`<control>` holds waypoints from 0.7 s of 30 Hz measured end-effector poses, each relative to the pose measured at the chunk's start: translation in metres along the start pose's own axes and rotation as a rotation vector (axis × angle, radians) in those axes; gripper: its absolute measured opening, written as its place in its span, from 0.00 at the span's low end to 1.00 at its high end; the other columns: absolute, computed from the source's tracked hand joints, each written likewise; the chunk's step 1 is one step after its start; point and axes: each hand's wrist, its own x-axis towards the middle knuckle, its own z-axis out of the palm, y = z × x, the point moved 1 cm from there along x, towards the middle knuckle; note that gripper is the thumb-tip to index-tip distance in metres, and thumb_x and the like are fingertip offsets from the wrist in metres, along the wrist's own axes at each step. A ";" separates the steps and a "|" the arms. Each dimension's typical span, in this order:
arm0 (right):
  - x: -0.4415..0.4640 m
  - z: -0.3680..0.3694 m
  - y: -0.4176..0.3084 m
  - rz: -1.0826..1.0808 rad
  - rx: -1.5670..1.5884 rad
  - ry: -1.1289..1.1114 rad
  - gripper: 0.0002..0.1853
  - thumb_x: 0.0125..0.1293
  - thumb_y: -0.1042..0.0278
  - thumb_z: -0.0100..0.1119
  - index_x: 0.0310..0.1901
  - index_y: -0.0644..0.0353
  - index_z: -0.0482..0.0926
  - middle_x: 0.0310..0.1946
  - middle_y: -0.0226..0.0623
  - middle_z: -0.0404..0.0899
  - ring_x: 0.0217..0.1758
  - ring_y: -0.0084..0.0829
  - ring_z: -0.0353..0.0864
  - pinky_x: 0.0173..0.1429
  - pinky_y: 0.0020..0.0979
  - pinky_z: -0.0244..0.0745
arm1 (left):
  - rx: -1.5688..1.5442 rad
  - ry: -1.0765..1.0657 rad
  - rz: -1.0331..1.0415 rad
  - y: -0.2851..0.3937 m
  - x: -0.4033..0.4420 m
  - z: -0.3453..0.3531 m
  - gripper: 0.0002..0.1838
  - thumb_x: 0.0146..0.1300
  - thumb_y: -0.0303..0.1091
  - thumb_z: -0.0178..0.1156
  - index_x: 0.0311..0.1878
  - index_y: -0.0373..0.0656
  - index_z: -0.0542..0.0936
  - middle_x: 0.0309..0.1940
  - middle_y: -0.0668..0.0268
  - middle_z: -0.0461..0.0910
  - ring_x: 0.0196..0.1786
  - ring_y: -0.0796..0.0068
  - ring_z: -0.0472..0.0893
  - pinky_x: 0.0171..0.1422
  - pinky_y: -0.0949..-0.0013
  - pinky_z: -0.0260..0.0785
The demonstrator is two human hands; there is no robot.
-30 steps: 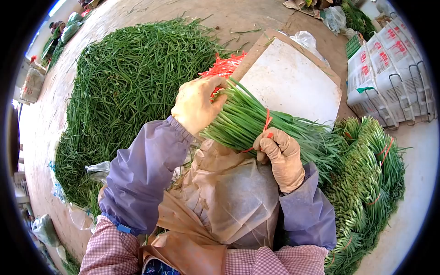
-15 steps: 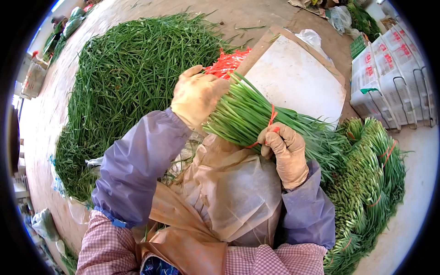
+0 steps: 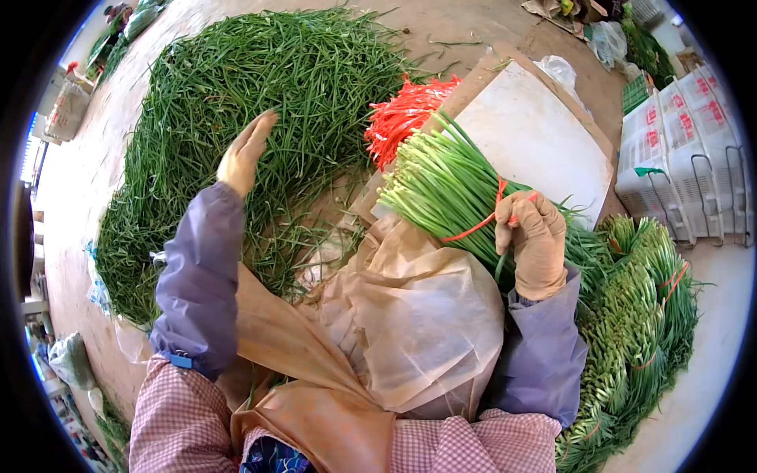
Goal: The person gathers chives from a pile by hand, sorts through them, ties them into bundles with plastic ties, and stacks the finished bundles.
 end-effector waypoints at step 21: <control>-0.006 0.000 -0.016 0.057 -0.054 0.028 0.13 0.70 0.64 0.52 0.28 0.60 0.72 0.28 0.38 0.77 0.19 0.22 0.69 0.20 0.23 0.63 | 0.557 -0.432 0.977 0.183 -0.042 0.168 0.47 0.55 0.50 0.63 0.71 0.33 0.56 0.68 0.42 0.60 0.74 0.51 0.58 0.78 0.44 0.35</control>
